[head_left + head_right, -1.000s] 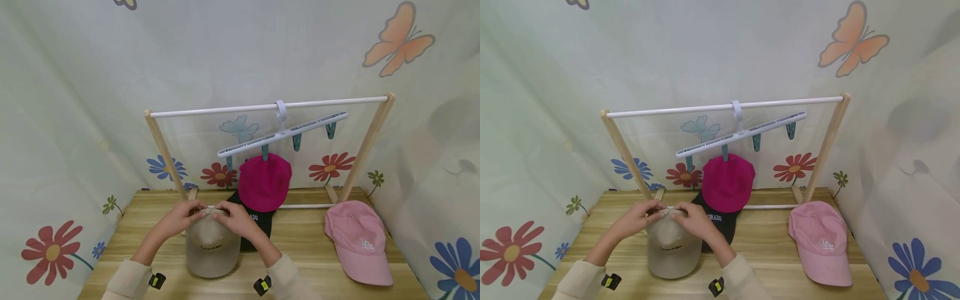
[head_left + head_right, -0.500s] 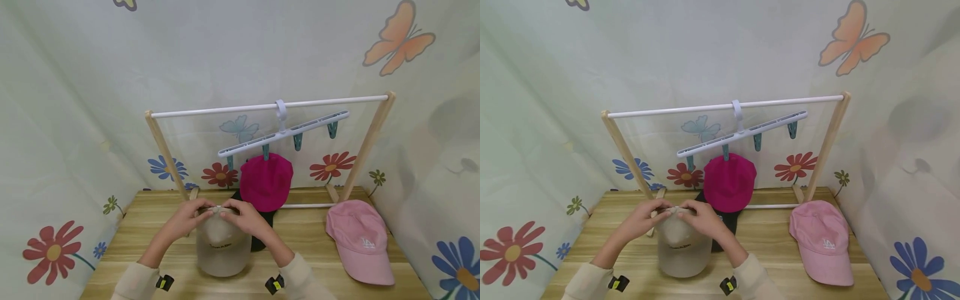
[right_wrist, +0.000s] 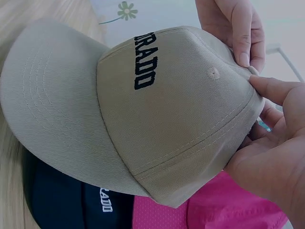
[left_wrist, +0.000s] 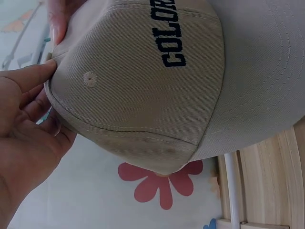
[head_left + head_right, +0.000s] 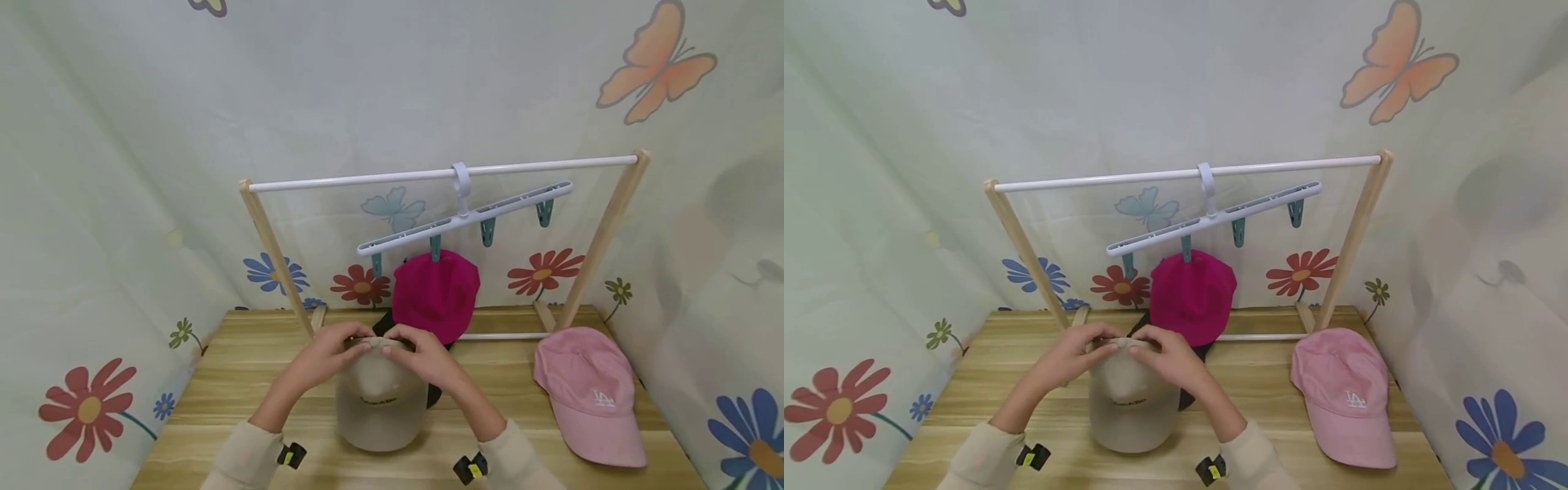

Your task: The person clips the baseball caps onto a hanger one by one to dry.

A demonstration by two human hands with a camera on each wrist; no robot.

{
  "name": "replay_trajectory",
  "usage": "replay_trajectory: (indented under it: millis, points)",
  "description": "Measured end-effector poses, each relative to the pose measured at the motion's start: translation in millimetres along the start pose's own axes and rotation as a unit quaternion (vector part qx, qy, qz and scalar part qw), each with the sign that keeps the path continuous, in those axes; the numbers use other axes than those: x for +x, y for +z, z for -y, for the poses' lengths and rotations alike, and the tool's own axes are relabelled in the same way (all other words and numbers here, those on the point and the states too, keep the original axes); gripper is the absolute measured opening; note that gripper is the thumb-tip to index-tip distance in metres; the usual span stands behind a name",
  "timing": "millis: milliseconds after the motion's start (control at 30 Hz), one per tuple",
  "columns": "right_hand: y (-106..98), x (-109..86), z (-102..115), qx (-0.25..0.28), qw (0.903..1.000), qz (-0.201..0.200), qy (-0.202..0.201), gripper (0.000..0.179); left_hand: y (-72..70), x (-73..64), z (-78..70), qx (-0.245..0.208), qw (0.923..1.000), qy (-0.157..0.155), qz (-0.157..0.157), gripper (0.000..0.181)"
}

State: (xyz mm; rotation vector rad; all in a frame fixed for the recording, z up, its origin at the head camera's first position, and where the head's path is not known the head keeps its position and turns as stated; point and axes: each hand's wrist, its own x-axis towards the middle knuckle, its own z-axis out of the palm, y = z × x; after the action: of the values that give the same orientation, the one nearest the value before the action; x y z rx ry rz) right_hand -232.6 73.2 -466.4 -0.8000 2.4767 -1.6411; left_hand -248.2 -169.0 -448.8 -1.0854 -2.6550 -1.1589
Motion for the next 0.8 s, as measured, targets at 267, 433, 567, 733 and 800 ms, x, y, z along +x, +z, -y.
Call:
replay_trajectory:
  millis: [267,433,567,733,800]
  points:
    - [-8.9,-11.2,0.4,-0.001,0.9999,-0.01,0.009,0.015,12.2,5.8,-2.7,-0.015,0.9996,0.019,0.011,0.016]
    - [-12.3,-18.6,-6.6,0.008,0.9996,-0.026,0.007,0.014,22.4,8.5,-2.4,-0.019,0.9994,0.027,0.007,0.016]
    - [-17.3,-22.7,-11.8,0.007,0.9995,-0.03,-0.007,0.012,29.6,10.7,-2.9,-0.031,0.9989,0.031,0.017,0.016]
    - [-23.1,-27.8,-15.7,0.007,0.9995,-0.024,-0.017,0.012,36.9,11.6,-5.4,-0.037,0.9985,0.029,0.028,0.017]
    - [-24.7,-30.0,-16.8,0.006,0.9996,-0.024,-0.013,0.011,39.6,12.1,-6.1,-0.037,0.9986,0.025,0.03,0.017]
